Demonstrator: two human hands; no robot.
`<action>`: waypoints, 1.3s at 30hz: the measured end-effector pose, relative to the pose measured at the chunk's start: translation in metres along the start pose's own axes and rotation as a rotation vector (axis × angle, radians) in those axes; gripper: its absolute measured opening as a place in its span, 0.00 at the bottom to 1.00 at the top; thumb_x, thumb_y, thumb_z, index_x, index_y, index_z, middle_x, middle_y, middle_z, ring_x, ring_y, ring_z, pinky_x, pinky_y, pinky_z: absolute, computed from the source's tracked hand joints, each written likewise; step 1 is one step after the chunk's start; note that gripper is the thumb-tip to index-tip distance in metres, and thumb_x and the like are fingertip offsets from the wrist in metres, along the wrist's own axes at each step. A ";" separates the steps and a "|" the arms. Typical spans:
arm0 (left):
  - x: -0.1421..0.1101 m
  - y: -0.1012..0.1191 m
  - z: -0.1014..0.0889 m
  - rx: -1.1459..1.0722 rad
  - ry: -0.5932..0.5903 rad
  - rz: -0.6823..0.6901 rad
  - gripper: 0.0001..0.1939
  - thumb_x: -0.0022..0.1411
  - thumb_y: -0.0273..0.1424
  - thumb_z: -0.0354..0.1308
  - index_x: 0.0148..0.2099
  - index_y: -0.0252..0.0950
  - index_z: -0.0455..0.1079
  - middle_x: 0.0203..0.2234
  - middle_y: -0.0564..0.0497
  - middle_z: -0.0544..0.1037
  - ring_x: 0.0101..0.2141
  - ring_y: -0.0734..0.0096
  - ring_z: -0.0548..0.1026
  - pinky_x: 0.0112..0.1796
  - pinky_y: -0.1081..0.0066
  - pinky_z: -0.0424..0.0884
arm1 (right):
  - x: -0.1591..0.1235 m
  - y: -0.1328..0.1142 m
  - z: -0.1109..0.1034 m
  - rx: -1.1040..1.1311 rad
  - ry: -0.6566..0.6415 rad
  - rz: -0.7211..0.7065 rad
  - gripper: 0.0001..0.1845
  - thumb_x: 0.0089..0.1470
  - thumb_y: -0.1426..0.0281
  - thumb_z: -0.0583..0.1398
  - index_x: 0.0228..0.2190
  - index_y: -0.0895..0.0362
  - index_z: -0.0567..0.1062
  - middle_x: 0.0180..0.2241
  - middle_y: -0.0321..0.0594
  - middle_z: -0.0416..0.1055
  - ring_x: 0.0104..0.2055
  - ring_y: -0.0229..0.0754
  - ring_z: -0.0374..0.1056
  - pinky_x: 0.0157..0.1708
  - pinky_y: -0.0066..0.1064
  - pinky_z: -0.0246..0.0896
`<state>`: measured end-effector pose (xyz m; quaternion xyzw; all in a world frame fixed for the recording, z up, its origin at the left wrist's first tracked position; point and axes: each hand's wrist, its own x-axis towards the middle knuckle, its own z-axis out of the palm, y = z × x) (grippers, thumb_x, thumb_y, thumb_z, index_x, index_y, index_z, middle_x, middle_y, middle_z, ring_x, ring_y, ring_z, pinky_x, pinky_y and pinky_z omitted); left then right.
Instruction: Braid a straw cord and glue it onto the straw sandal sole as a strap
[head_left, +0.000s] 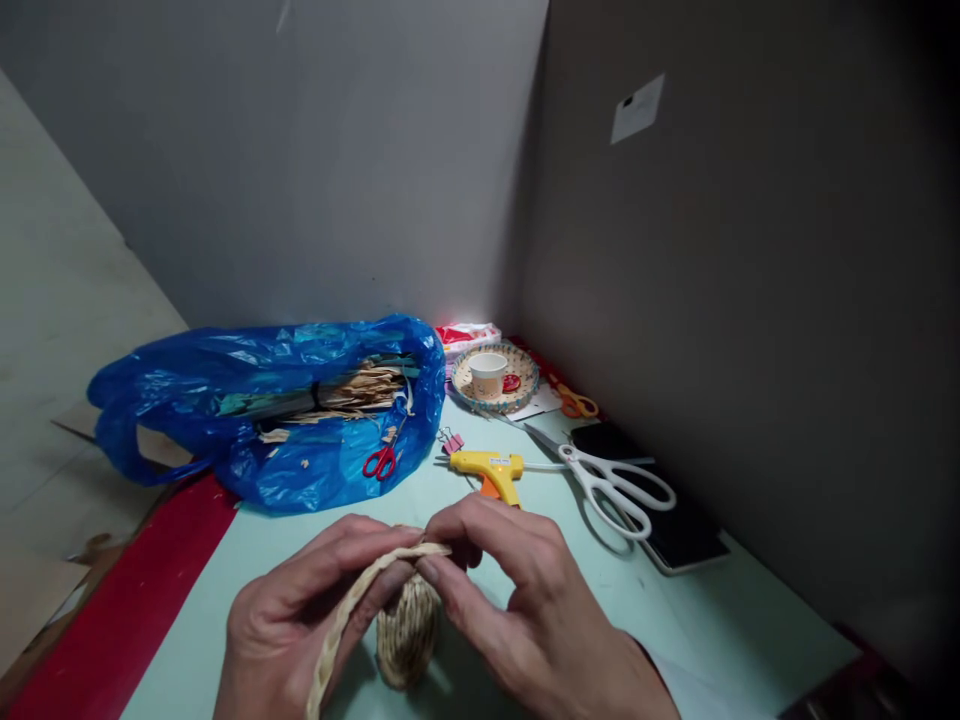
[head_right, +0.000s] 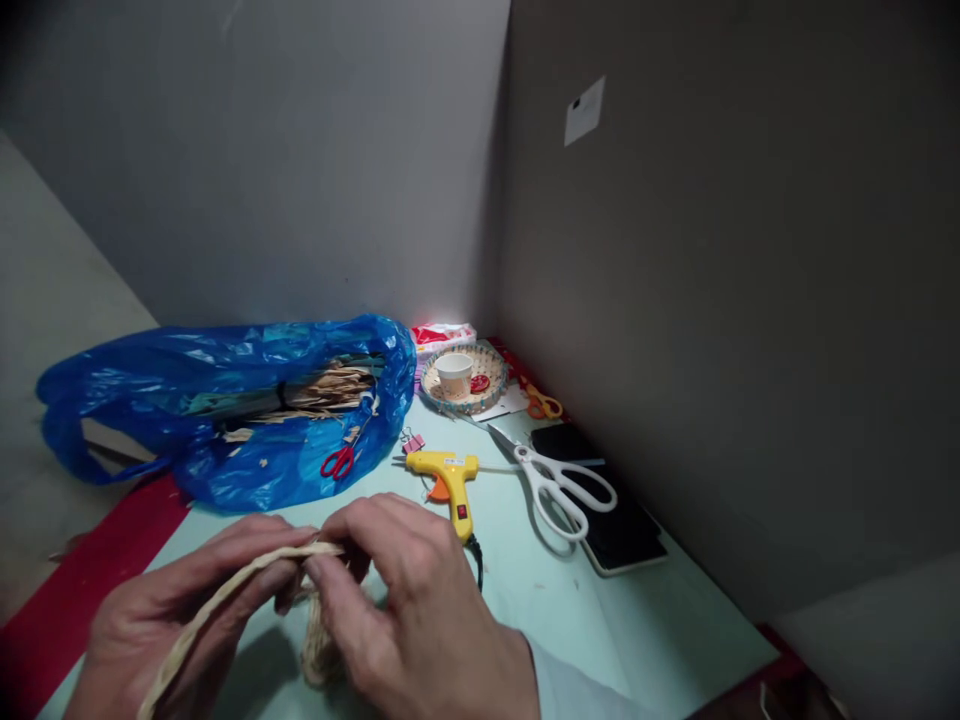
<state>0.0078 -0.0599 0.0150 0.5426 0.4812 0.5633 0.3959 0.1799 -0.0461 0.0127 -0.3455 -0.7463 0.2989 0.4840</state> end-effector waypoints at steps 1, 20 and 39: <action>-0.001 0.002 0.000 -0.003 0.027 -0.072 0.08 0.47 0.31 0.73 0.32 0.51 0.85 0.29 0.58 0.87 0.31 0.71 0.82 0.34 0.84 0.76 | 0.000 0.000 -0.003 -0.014 0.002 -0.026 0.05 0.62 0.74 0.59 0.32 0.57 0.72 0.29 0.33 0.71 0.31 0.34 0.66 0.33 0.25 0.59; -0.015 0.012 0.021 0.075 -0.023 -0.263 0.11 0.53 0.44 0.68 0.32 0.44 0.76 0.24 0.58 0.78 0.25 0.75 0.75 0.26 0.84 0.69 | -0.007 0.003 -0.016 -0.046 -0.074 -0.015 0.05 0.60 0.75 0.60 0.31 0.57 0.71 0.27 0.31 0.69 0.29 0.34 0.64 0.32 0.26 0.58; 0.007 -0.007 0.023 -0.075 0.059 -0.458 0.13 0.49 0.38 0.70 0.30 0.36 0.73 0.12 0.59 0.69 0.17 0.79 0.63 0.21 0.81 0.57 | 0.002 0.038 0.004 -0.012 -0.045 -0.175 0.03 0.61 0.77 0.61 0.33 0.60 0.74 0.27 0.35 0.73 0.28 0.35 0.66 0.31 0.27 0.62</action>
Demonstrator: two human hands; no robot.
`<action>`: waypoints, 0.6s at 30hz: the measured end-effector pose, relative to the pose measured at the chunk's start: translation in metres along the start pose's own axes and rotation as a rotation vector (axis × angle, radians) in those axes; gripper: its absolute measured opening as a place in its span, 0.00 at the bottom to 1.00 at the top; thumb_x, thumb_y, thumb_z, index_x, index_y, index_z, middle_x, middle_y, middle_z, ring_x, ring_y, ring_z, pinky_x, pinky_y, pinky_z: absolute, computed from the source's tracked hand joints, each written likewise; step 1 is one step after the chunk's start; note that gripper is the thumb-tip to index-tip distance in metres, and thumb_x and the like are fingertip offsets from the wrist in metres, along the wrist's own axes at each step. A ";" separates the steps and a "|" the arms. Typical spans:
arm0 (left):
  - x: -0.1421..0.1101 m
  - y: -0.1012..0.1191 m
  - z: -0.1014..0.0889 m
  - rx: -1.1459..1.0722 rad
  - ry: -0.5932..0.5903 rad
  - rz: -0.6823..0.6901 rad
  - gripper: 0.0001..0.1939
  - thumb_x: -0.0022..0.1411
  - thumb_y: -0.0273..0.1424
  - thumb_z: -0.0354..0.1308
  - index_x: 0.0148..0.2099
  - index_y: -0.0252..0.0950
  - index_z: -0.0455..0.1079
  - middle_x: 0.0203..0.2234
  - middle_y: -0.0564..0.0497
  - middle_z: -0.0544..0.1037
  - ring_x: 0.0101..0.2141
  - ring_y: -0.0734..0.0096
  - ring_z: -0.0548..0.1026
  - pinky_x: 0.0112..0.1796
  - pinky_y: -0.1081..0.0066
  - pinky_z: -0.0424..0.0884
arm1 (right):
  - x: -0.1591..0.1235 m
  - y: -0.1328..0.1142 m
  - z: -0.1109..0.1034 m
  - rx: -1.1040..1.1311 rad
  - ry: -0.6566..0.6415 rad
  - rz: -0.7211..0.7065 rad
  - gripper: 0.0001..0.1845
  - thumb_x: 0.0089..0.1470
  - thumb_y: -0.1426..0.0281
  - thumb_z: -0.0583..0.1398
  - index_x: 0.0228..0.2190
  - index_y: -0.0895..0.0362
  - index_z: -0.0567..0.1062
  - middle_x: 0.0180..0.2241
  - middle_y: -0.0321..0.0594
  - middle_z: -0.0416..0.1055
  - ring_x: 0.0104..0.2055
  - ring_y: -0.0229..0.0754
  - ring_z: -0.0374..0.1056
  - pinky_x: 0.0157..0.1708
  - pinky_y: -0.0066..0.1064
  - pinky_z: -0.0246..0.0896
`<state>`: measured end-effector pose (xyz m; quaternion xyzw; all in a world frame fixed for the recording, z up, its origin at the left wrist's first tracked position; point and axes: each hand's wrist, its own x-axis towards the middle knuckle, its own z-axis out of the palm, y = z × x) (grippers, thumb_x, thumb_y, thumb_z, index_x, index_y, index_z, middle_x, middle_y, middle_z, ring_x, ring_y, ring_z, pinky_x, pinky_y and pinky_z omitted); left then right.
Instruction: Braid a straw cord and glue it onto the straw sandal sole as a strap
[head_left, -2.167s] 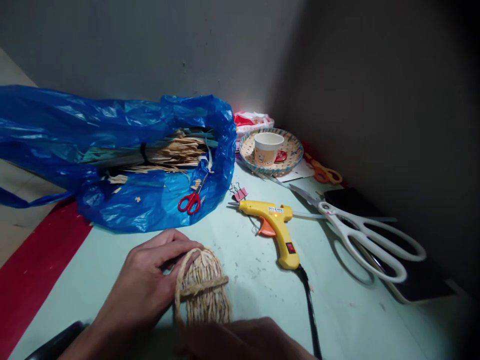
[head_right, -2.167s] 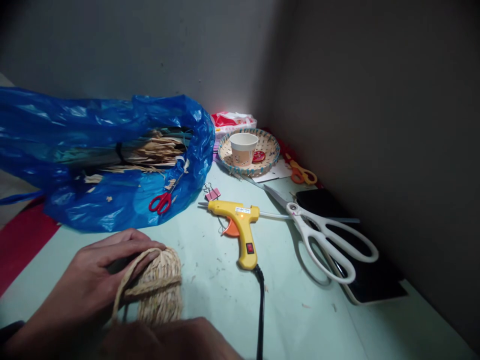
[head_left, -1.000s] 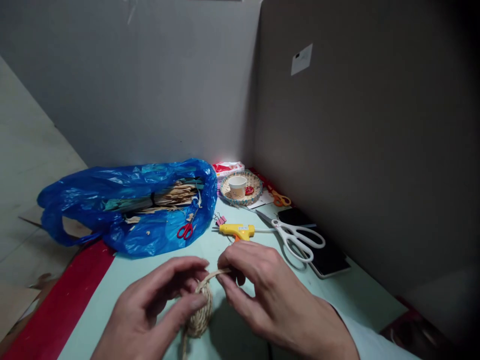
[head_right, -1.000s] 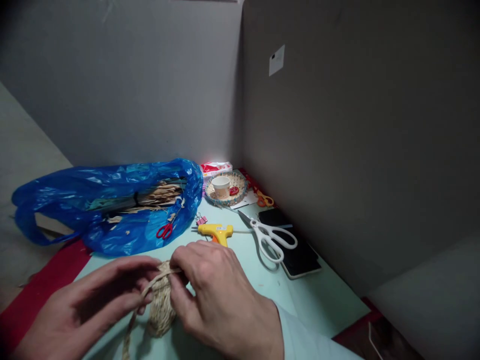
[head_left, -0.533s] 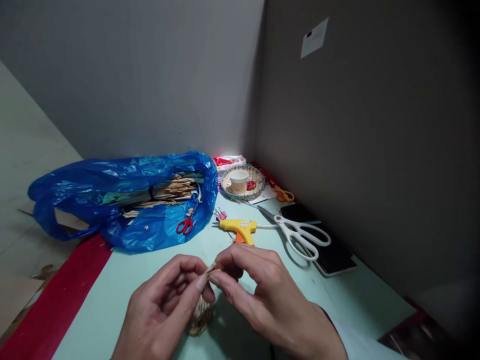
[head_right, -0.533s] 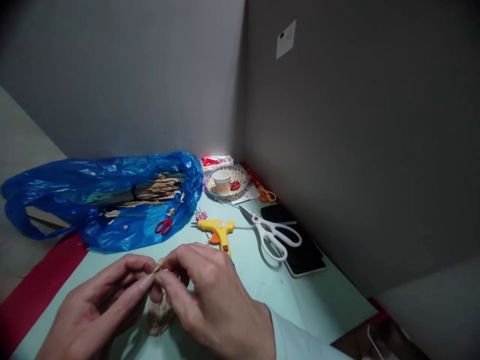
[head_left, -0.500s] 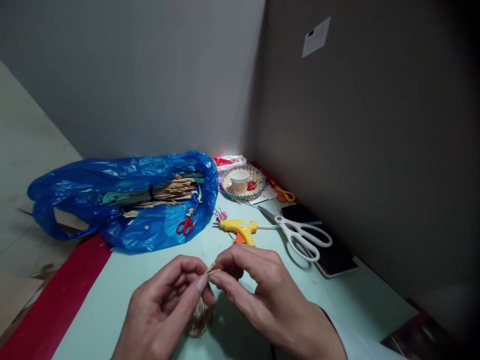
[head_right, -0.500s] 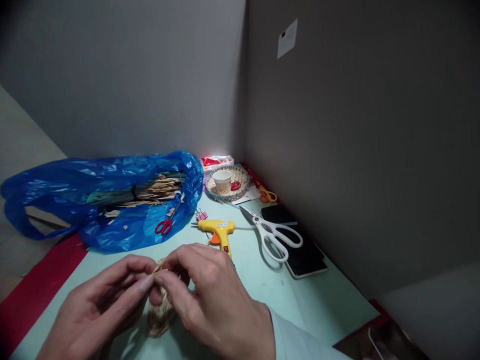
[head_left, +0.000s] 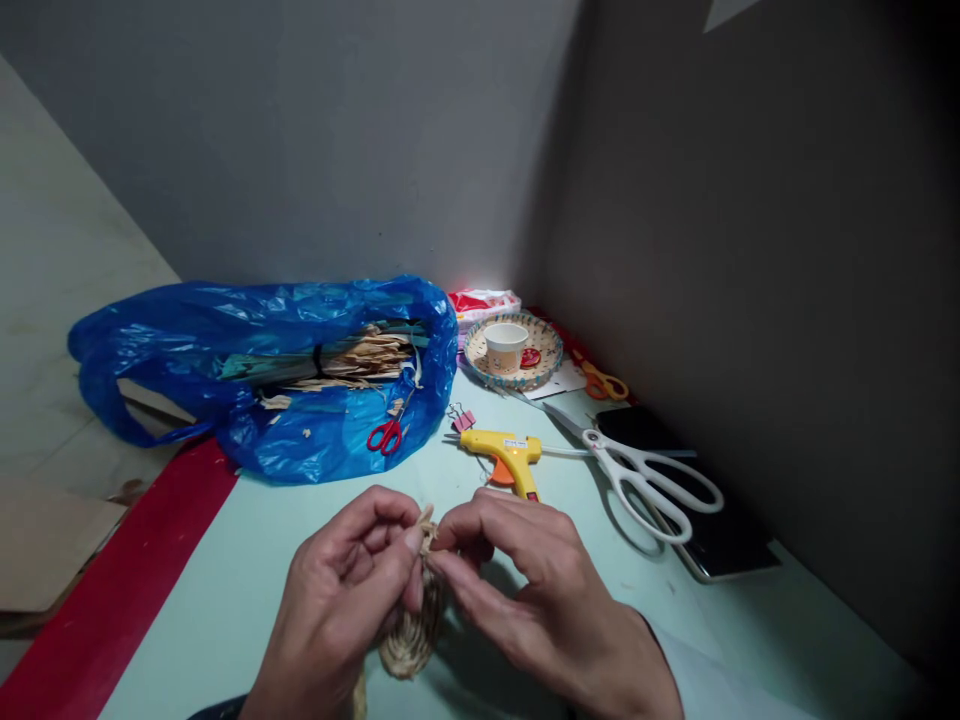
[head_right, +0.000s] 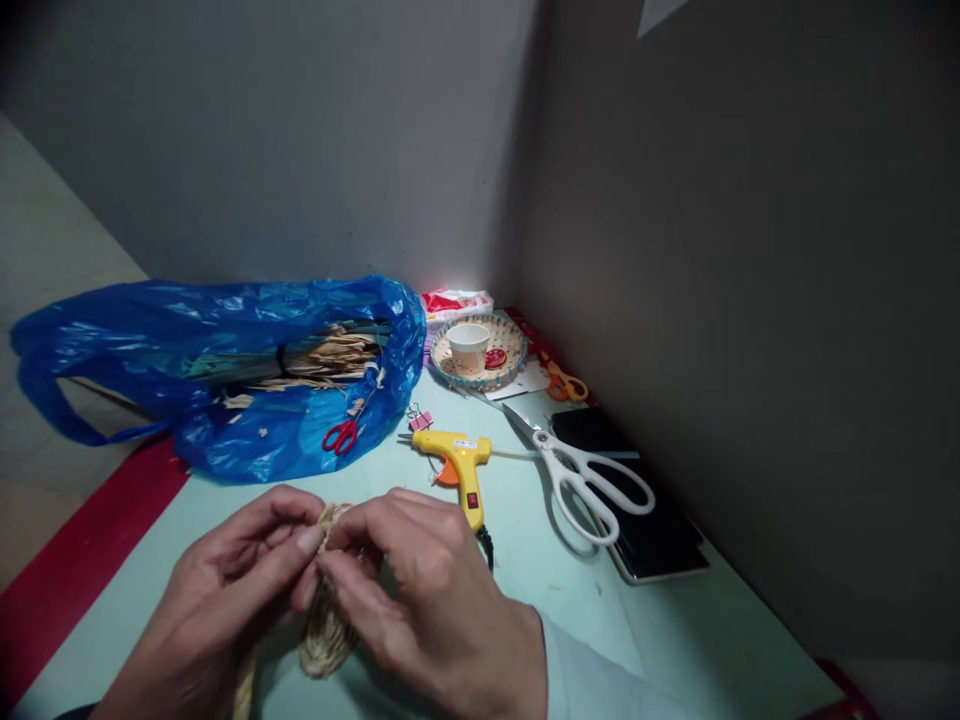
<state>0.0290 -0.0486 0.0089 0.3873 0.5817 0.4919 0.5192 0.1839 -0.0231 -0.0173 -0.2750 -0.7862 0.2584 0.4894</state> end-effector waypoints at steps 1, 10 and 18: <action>0.000 0.000 0.000 0.017 -0.009 0.000 0.12 0.49 0.38 0.70 0.30 0.36 0.73 0.13 0.58 0.70 0.18 0.77 0.65 0.21 0.81 0.58 | 0.000 0.001 0.001 -0.032 0.010 -0.042 0.03 0.61 0.77 0.61 0.34 0.60 0.74 0.27 0.36 0.73 0.28 0.36 0.66 0.31 0.28 0.63; 0.002 -0.006 -0.003 0.090 -0.092 0.005 0.10 0.53 0.37 0.68 0.28 0.38 0.73 0.20 0.58 0.70 0.24 0.76 0.66 0.24 0.81 0.63 | -0.003 -0.001 -0.004 -0.472 -0.036 -0.376 0.16 0.65 0.78 0.51 0.34 0.64 0.79 0.27 0.43 0.76 0.29 0.42 0.65 0.29 0.37 0.61; 0.000 -0.006 -0.001 -0.063 -0.143 -0.096 0.08 0.55 0.36 0.68 0.34 0.41 0.73 0.22 0.58 0.72 0.23 0.75 0.69 0.26 0.78 0.67 | -0.005 0.002 -0.005 -0.437 -0.059 -0.352 0.11 0.64 0.78 0.54 0.37 0.64 0.78 0.37 0.48 0.79 0.34 0.43 0.68 0.32 0.36 0.66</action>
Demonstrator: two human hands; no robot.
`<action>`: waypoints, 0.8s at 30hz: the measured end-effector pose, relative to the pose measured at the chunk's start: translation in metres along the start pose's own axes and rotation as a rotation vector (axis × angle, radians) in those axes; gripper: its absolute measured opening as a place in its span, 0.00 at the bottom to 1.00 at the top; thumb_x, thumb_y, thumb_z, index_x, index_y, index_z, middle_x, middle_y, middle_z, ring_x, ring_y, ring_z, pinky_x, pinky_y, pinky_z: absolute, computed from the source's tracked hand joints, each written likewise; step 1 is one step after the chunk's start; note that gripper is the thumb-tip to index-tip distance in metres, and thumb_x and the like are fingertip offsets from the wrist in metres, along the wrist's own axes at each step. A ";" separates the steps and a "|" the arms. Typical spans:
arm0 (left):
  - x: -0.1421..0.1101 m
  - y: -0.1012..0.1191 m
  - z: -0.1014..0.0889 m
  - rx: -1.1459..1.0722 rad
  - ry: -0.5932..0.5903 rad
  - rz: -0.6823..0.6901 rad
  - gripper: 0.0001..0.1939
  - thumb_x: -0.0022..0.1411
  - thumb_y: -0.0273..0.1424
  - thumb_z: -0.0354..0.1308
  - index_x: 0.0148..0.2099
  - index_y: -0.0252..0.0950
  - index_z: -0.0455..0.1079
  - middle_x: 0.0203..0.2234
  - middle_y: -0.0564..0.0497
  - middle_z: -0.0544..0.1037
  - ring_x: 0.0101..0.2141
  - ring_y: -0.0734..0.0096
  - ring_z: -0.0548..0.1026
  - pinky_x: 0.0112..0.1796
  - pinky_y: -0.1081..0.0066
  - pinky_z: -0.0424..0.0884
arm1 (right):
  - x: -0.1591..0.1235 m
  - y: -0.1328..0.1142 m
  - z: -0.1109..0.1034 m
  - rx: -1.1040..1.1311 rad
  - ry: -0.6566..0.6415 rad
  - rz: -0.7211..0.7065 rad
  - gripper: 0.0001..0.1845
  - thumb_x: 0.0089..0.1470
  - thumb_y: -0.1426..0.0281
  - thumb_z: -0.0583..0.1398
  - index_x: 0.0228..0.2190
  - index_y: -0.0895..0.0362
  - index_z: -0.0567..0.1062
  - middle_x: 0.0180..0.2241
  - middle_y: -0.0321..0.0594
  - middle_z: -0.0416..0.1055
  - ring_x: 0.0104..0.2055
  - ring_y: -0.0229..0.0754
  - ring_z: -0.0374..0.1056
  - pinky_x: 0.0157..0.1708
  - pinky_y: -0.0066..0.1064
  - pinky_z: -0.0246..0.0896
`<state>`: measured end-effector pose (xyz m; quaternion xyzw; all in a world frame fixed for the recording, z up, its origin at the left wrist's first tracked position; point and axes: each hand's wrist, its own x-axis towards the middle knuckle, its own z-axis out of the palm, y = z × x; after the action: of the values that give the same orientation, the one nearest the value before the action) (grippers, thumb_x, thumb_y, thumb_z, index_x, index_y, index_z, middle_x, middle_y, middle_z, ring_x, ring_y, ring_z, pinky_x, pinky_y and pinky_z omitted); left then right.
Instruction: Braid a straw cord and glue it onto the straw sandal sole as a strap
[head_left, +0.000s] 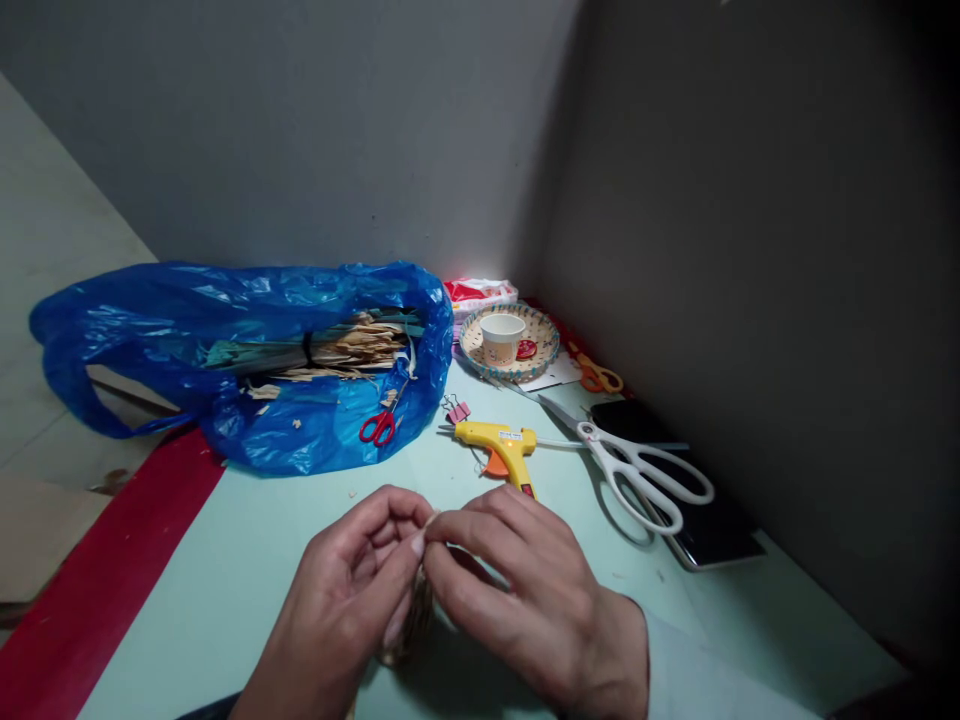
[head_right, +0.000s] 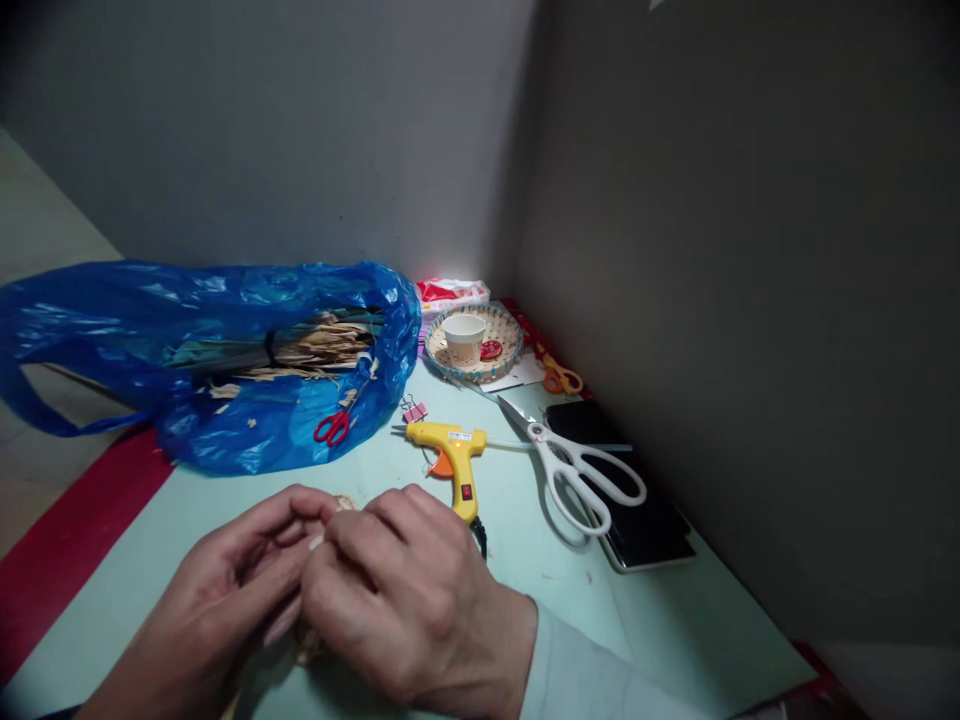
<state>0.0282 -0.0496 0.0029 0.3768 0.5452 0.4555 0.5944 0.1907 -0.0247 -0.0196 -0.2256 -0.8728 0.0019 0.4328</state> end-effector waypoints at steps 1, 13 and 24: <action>-0.001 0.001 0.001 -0.001 0.000 -0.017 0.09 0.55 0.36 0.68 0.35 0.41 0.72 0.20 0.60 0.70 0.19 0.78 0.65 0.23 0.79 0.64 | -0.001 0.000 0.001 0.035 -0.004 0.046 0.11 0.65 0.78 0.55 0.37 0.63 0.77 0.36 0.47 0.79 0.34 0.42 0.68 0.33 0.35 0.67; 0.002 -0.005 -0.005 -0.030 -0.022 -0.096 0.13 0.57 0.42 0.66 0.33 0.38 0.73 0.10 0.61 0.64 0.15 0.82 0.53 0.19 0.79 0.50 | -0.003 0.002 -0.001 0.405 0.019 0.198 0.05 0.65 0.78 0.57 0.38 0.62 0.73 0.32 0.43 0.73 0.35 0.40 0.67 0.39 0.32 0.68; -0.009 -0.012 0.005 0.118 0.217 0.198 0.02 0.56 0.35 0.65 0.31 0.45 0.77 0.23 0.60 0.77 0.24 0.77 0.72 0.26 0.83 0.68 | 0.003 -0.005 -0.010 0.505 -0.016 0.494 0.05 0.64 0.76 0.59 0.35 0.57 0.71 0.31 0.35 0.71 0.34 0.36 0.69 0.36 0.25 0.65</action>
<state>0.0343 -0.0613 -0.0048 0.4115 0.5920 0.5172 0.4612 0.1942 -0.0300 -0.0102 -0.3159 -0.7671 0.3240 0.4547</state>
